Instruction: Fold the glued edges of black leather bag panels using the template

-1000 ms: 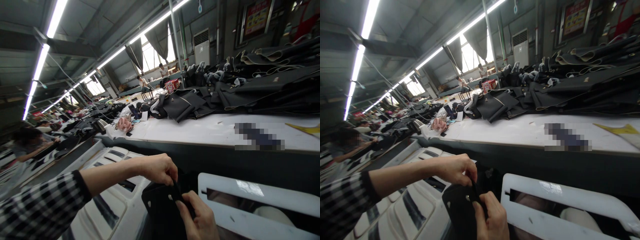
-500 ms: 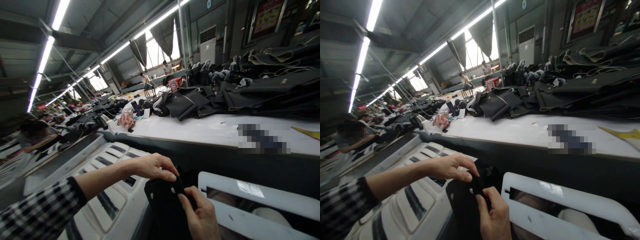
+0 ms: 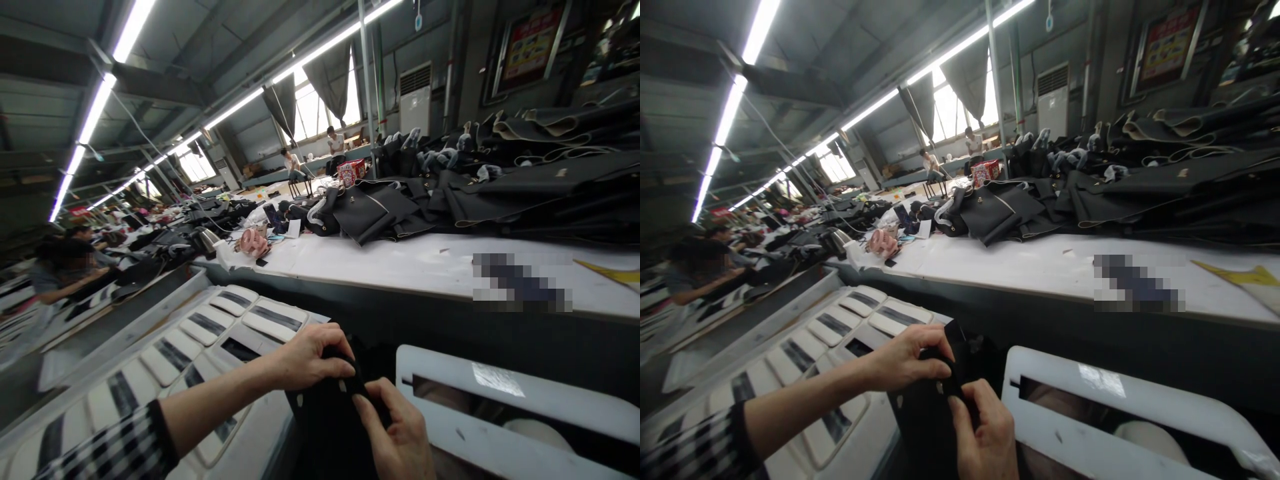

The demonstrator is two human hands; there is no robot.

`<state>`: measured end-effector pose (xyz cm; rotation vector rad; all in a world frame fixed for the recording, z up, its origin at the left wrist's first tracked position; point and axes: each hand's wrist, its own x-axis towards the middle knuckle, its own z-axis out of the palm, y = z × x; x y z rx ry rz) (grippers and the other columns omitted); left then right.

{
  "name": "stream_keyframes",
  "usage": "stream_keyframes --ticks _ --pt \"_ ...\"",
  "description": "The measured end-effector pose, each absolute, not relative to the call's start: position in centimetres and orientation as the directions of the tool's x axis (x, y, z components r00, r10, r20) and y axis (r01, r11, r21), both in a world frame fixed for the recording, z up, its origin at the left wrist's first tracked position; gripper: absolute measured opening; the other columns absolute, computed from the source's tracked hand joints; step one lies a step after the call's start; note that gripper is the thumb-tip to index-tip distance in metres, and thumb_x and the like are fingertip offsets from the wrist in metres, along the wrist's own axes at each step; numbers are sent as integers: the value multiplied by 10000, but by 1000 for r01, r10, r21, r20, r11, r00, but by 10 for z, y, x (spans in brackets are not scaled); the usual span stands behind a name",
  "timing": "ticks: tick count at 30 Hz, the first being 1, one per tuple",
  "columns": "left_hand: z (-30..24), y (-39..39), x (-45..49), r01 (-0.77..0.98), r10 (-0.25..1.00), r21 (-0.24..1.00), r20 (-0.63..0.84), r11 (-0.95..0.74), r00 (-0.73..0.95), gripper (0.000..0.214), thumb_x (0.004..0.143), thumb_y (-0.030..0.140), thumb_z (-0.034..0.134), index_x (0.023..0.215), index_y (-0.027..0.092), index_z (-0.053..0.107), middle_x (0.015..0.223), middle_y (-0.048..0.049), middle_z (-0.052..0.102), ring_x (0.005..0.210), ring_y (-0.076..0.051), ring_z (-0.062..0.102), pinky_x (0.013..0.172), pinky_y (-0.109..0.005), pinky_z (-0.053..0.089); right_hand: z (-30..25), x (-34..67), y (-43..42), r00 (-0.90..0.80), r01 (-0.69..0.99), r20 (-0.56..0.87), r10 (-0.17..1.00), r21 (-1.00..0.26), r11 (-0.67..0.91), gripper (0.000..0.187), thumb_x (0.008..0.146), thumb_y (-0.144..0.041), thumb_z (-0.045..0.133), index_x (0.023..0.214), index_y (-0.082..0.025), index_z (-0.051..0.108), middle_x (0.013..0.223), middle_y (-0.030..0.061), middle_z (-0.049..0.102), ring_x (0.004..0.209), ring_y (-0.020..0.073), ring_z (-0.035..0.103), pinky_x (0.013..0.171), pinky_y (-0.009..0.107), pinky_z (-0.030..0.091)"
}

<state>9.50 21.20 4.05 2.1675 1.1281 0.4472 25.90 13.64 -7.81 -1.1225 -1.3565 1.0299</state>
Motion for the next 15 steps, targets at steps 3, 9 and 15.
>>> stream_keyframes --ticks 3,9,15 --pt "37 206 98 627 832 659 -4 -416 555 92 781 222 726 775 160 658 777 12 605 754 -127 562 705 -231 409 -77 257 136 -3 73 174 985 -982 174 249 895 -389 537 742 -197 580 671 -11 536 612 135 487 519 239 316" --pt "26 187 91 705 835 496 79 -507 544 109 916 241 524 828 195 568 816 -4 578 789 -151 566 709 -252 428 -71 255 135 -64 152 132 989 -978 141 123 830 -274 568 737 -195 550 685 -14 534 641 136 508 586 237 356" --pt "17 168 61 698 799 389 263 -601 541 87 927 318 534 923 240 573 861 -3 627 793 -148 633 707 -196 496 -156 300 96 -177 233 34 984 -970 76 440 658 -309 772 1085 -277 674 1106 51 670 1030 270 621 896 308 460"
